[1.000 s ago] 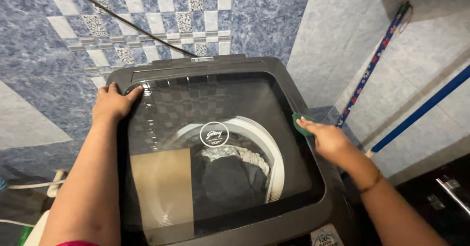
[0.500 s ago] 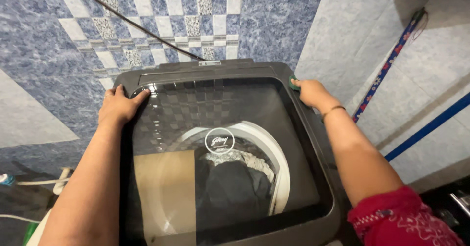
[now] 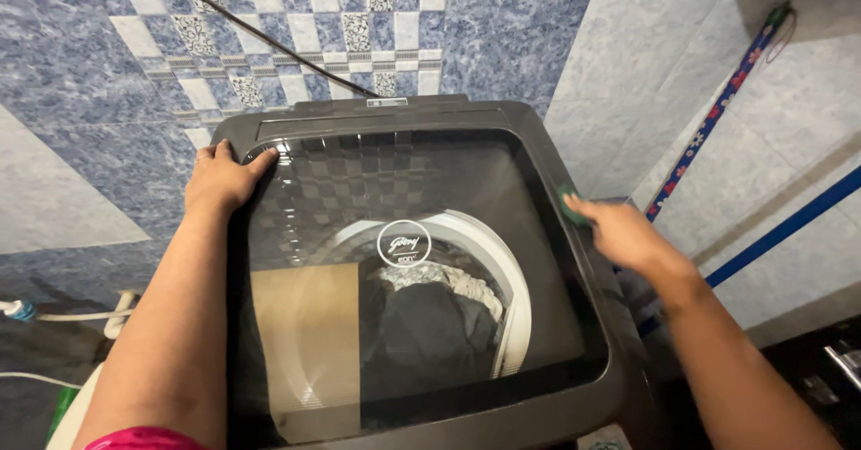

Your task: The person wipes the exterior surfaces of a top-loading washing machine using a green sponge. They clean the top lid, the control panel area, and the side panels of the appliance in a bathroom setting.

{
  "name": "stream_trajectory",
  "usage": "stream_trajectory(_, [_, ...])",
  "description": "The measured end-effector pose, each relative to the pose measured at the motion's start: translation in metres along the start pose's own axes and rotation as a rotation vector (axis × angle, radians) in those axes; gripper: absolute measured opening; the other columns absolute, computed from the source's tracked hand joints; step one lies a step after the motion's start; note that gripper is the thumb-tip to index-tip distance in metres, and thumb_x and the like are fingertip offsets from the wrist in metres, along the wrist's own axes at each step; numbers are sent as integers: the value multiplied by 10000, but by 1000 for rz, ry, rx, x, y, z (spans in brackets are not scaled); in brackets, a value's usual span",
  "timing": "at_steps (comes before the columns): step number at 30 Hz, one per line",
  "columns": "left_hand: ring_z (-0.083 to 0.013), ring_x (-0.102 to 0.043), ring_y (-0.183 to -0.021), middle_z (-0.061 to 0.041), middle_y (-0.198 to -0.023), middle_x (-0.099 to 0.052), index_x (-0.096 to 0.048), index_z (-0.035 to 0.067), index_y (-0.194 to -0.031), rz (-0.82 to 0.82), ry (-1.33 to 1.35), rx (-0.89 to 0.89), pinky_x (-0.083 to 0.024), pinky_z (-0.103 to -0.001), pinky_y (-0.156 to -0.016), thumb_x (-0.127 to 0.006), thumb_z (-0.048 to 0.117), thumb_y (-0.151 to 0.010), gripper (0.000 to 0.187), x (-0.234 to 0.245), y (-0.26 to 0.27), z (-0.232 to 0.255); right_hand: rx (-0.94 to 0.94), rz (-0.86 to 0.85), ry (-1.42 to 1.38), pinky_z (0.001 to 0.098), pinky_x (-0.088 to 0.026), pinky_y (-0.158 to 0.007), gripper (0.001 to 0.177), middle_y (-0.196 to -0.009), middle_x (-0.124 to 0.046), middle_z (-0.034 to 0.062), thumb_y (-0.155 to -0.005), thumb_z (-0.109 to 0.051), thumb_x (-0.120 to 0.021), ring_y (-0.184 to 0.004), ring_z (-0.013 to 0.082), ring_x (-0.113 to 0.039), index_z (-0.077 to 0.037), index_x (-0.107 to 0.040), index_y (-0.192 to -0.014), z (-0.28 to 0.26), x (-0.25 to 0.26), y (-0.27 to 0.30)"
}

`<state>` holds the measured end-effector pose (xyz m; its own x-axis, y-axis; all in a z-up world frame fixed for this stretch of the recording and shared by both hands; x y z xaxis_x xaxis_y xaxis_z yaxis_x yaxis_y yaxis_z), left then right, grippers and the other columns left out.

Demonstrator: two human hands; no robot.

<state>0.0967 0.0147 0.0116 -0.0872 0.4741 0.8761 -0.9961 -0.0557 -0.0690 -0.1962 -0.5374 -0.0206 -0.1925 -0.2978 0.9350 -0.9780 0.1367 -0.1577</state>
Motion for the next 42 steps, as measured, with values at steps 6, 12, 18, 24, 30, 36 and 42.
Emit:
stream_trajectory(6, [-385, -410, -1454, -194, -1619, -360, -396, 79, -1582, 8, 2, -5, -382, -483, -1146, -616, 781, -806, 1069, 1, 1, 0, 119, 88, 183, 500, -538, -880, 686, -1144, -694, 249, -811, 18, -557, -1016, 442, -681, -246, -609, -1441, 20, -33, -172])
stream_trajectory(12, [-376, -393, -1454, -185, -1620, -340, -378, 97, -1578, 1, 3, 30, -374, -478, -1141, -628, 785, -772, 1089, 3, 5, -1, 408, -59, 217, 462, -545, -937, 491, -1185, -727, 158, -822, -92, -604, -1087, 374, -690, -226, -723, -1280, -123, -89, -295])
stream_trajectory(18, [-356, -387, -1471, -192, -1614, -354, -384, 67, -1571, 27, -19, -6, -373, -468, -1147, -624, 792, -777, 1102, -2, 2, -1, 594, 40, 162, 492, -560, -902, 308, -1064, -747, 187, -1015, -263, -514, -1007, 386, -715, -102, -773, -1057, -379, -173, -315])
stream_trajectory(24, [-362, -397, -1458, -193, -1624, -336, -379, 73, -1573, 13, -21, 8, -383, -472, -1136, -609, 799, -781, 1098, -1, 3, 0, 589, -71, 312, 484, -584, -834, 263, -1024, -749, 201, -860, -116, -558, -954, 389, -727, -60, -784, -981, -330, -186, -351])
stream_trajectory(30, [-350, -401, -1465, -187, -1622, -347, -389, 81, -1571, 8, -32, 16, -387, -473, -1140, -601, 804, -787, 1087, 1, 6, 3, 13, -130, 426, 483, -561, -949, 309, -1188, -714, 247, -921, -188, -581, -1120, 413, -696, -7, -770, -1085, -18, -90, -353])
stream_trajectory(36, [-354, -387, -1467, -200, -1614, -350, -389, 77, -1570, 22, -39, 5, -379, -481, -1137, -605, 798, -795, 1080, 0, 5, 2, 3, -135, 486, 488, -551, -983, 322, -1236, -709, 232, -966, -177, -525, -1154, 397, -693, -48, -771, -1129, -34, -110, -358])
stream_trajectory(42, [-340, -394, -1464, -183, -1614, -358, -395, 90, -1564, 36, -28, 8, -380, -472, -1141, -613, 792, -783, 1072, 0, 6, 2, 548, 21, 156, 514, -570, -796, 202, -983, -742, 203, -841, -172, -614, -924, 398, -721, -87, -781, -918, -344, -192, -360])
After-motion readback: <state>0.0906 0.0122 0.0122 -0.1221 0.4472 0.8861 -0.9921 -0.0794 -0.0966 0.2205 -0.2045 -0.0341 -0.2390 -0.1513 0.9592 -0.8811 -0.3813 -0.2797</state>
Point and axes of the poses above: each hand's wrist, its own y-axis away from the middle knuckle, its own x-axis out of the back of the hand, z = x × y, the point moved 9 cm from there along -y, towards the middle knuckle
